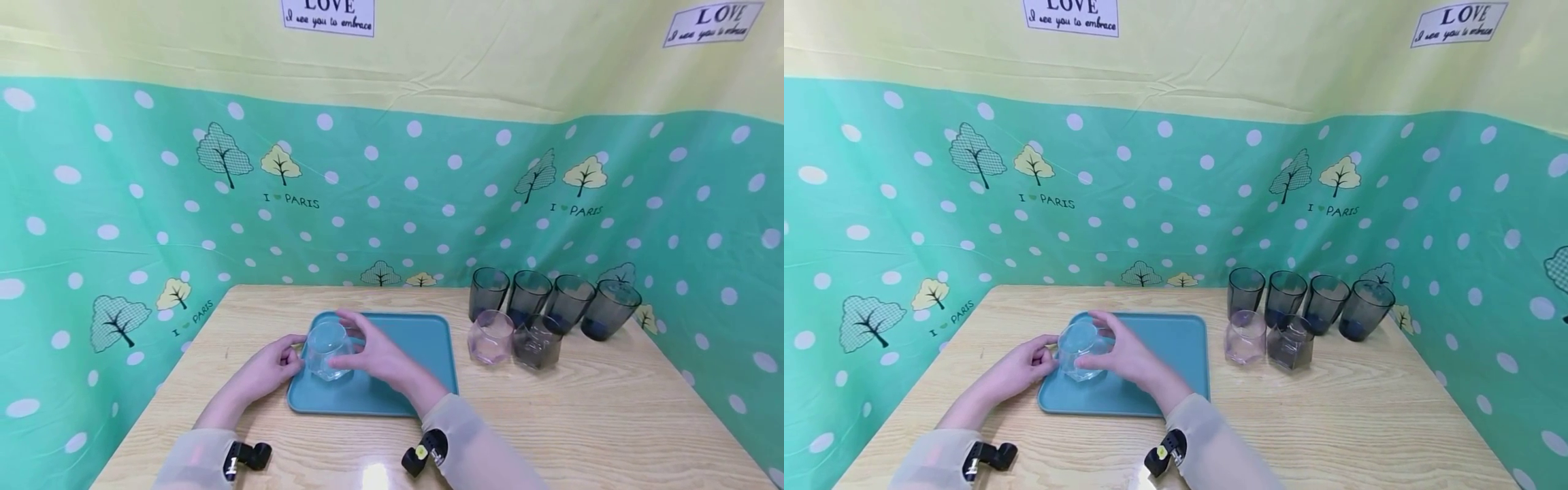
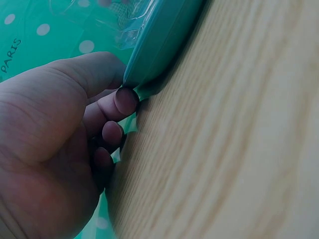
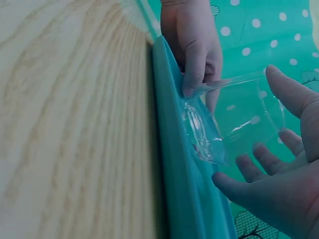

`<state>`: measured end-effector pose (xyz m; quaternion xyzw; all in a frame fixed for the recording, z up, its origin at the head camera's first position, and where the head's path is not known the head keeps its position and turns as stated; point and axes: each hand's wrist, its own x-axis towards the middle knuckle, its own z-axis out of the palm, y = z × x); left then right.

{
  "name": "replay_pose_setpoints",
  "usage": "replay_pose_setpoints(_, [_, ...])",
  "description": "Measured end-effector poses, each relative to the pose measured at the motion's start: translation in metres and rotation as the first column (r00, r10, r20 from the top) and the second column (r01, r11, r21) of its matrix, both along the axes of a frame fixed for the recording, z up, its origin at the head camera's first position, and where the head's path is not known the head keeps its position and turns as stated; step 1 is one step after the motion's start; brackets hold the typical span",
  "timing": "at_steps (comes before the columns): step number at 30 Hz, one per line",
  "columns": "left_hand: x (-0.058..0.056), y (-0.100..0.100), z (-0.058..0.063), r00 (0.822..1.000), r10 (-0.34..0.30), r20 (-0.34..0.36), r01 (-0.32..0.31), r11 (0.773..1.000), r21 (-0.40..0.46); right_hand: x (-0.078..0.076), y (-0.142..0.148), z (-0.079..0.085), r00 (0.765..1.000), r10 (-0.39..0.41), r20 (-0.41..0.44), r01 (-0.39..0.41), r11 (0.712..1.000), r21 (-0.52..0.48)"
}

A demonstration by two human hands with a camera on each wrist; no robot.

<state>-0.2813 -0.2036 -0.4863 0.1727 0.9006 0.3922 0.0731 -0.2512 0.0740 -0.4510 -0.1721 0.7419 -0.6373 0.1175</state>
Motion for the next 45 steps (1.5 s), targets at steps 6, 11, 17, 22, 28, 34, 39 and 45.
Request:
replay_pose_setpoints(6, [0.001, 0.001, 0.001, 1.000, 0.005, 0.002, -0.005, 1.000, -0.003, 0.001, -0.003, -0.007, 0.999, -0.014, 0.037, 0.015, 1.000, -0.008])
replay_pose_setpoints(11, [0.000, 0.001, 0.001, 1.000, 0.008, -0.005, -0.008, 1.000, -0.007, 0.001, -0.005, -0.012, 0.999, -0.007, 0.048, 0.008, 0.999, -0.040])
replay_pose_setpoints(17, [-0.001, 0.000, 0.000, 1.000, 0.004, -0.011, -0.004, 1.000, -0.010, 0.002, -0.006, -0.015, 0.999, -0.011, 0.053, 0.013, 0.999, -0.048])
replay_pose_setpoints(22, [0.000, 0.001, 0.000, 1.000, 0.000, -0.011, 0.000, 1.000, -0.009, 0.001, -0.007, -0.016, 0.998, -0.014, 0.066, 0.017, 0.999, -0.045])
replay_pose_setpoints(28, [0.000, 0.001, 0.001, 1.000, -0.005, -0.016, 0.004, 1.000, -0.013, 0.003, -0.008, -0.017, 0.997, -0.021, 0.072, 0.024, 0.999, -0.043])
replay_pose_setpoints(34, [0.000, 0.000, 0.000, 1.000, -0.005, -0.015, 0.005, 1.000, -0.009, 0.003, -0.011, -0.018, 0.997, -0.029, 0.069, 0.032, 0.999, -0.042])
replay_pose_setpoints(39, [-0.001, 0.000, -0.001, 1.000, 0.000, -0.016, 0.000, 1.000, -0.014, 0.004, -0.013, -0.018, 0.997, -0.035, 0.063, 0.037, 0.999, -0.038])
replay_pose_setpoints(45, [0.000, 0.000, 0.000, 1.000, 0.001, -0.019, -0.002, 1.000, -0.021, 0.002, -0.015, -0.021, 0.998, -0.039, 0.051, 0.041, 0.998, -0.044])
